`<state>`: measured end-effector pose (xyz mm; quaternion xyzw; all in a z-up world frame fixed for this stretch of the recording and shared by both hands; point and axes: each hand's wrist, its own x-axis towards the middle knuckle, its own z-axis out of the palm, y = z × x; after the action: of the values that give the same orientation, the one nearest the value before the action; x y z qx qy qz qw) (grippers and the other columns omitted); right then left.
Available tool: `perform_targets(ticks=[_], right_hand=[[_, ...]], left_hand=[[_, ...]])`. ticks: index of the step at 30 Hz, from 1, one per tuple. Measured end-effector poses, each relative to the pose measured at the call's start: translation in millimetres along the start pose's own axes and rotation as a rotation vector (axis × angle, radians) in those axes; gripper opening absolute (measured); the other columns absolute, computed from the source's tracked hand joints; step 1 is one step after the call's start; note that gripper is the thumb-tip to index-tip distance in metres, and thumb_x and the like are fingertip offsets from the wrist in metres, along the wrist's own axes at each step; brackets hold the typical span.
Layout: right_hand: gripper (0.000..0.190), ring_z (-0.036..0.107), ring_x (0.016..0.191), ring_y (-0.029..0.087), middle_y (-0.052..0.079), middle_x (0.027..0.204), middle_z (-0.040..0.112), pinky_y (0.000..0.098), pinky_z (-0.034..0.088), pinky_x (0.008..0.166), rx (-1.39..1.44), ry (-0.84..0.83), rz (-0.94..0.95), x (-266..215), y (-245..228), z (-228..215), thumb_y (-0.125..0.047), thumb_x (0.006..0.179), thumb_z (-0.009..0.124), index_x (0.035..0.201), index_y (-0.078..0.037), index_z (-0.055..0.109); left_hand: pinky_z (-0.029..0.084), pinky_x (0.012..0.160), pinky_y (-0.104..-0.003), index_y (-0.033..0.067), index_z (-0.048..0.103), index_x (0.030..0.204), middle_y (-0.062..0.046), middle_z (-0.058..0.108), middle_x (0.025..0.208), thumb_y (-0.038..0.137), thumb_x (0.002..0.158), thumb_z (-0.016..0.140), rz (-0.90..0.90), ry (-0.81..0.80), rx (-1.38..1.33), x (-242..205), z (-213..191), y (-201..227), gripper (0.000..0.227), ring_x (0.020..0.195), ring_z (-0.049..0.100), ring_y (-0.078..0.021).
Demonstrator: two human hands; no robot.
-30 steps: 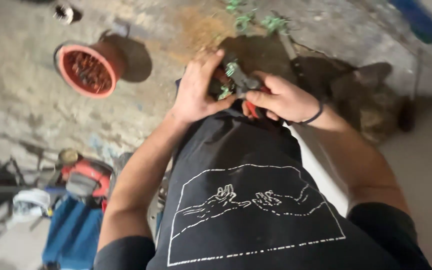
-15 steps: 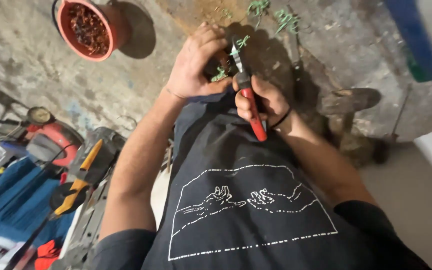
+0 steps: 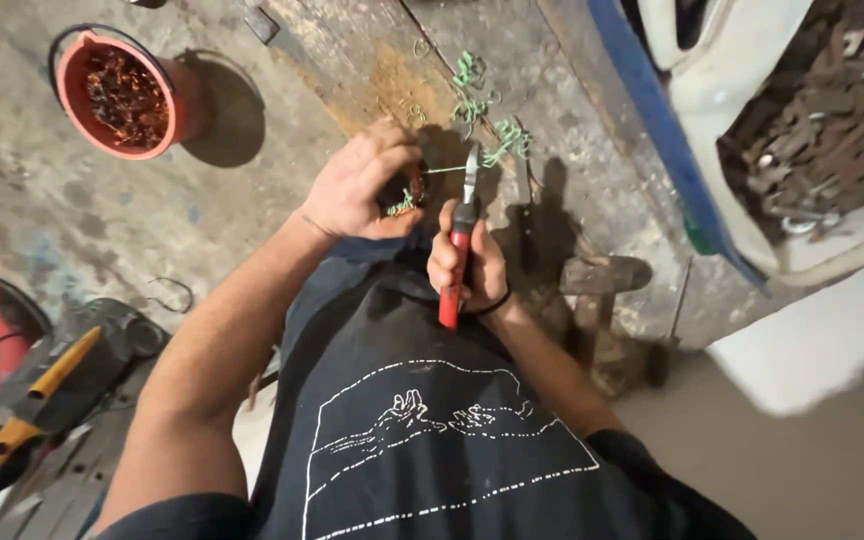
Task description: The person uses pliers to cut and remove green insulation from a copper wire coil. They then pull the copper wire from the coil by hand and place the stripped wire into a red bucket.
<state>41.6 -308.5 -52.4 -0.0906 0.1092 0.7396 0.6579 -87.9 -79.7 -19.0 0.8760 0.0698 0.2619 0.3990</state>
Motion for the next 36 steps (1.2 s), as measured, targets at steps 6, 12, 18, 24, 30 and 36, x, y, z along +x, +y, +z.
perform_targets(ticks=[6, 12, 18, 24, 30, 36], right_hand=[[0.047, 0.062, 0.076, 0.021, 0.007, 0.088, 0.06, 0.0248, 0.039, 0.045, -0.307, 0.146, -0.1, -18, -6, 14, -0.05, 0.105, 0.059, 0.128, -0.011, 0.048], [0.044, 0.061, 0.079, 0.02, 0.006, 0.094, 0.059, 0.0222, 0.04, 0.045, -0.353, 0.336, -0.146, -21, -15, 16, -0.049, 0.107, 0.052, 0.128, -0.011, 0.05], [0.029, 0.058, 0.071, 0.018, -0.001, 0.085, 0.06, 0.0304, 0.043, 0.054, -0.043, 0.255, -0.241, -58, -38, 27, -0.024, 0.086, 0.056, 0.115, -0.018, 0.058], [0.039, 0.056, 0.058, 0.023, 0.01, 0.08, 0.067, 0.0346, 0.042, 0.052, -0.675, -0.085, -0.283, -110, -93, 90, -0.044, 0.109, 0.06, 0.104, -0.007, 0.069], [0.031, 0.067, 0.067, 0.022, 0.017, 0.096, 0.071, 0.0297, 0.05, 0.05, -0.914, 0.553, -0.234, -66, -78, 84, -0.025, 0.108, 0.055, 0.127, 0.0, 0.054], [0.025, 0.073, 0.085, 0.017, 0.011, 0.102, 0.073, 0.0274, 0.057, 0.055, -1.233, 0.662, -0.033, -40, -77, 74, -0.015, 0.107, 0.055, 0.129, -0.003, 0.049]], left_hand=[[0.049, 0.111, -0.05, -0.0008, 0.056, 0.129, -0.021, 0.058, 0.13, 0.028, 0.085, 0.082, 0.073, -0.028, -0.077, 6, -2, -2, 0.059, 0.124, 0.058, -0.0434], [0.049, 0.112, -0.05, 0.0011, 0.057, 0.127, -0.018, 0.059, 0.131, 0.029, 0.082, 0.081, 0.087, -0.048, -0.036, 7, 2, -5, 0.059, 0.124, 0.059, -0.0412], [0.051, 0.109, -0.05, -0.0004, 0.057, 0.128, -0.019, 0.059, 0.131, 0.031, 0.082, 0.08, 0.129, -0.03, -0.049, -3, 2, -10, 0.06, 0.121, 0.059, -0.0411], [0.053, 0.1, -0.046, 0.0, 0.056, 0.127, -0.018, 0.059, 0.129, 0.032, 0.087, 0.08, 0.165, -0.032, -0.098, 13, 5, -9, 0.057, 0.116, 0.061, -0.0392], [0.052, 0.098, -0.043, 0.0032, 0.057, 0.131, -0.016, 0.063, 0.131, 0.034, 0.082, 0.079, -0.078, -0.096, 0.041, 27, 7, 9, 0.062, 0.11, 0.063, -0.036], [0.049, 0.1, -0.048, 0.0047, 0.049, 0.146, -0.016, 0.064, 0.121, 0.041, 0.086, 0.078, -0.106, -0.178, 0.064, 60, -15, 31, 0.076, 0.11, 0.064, -0.037]])
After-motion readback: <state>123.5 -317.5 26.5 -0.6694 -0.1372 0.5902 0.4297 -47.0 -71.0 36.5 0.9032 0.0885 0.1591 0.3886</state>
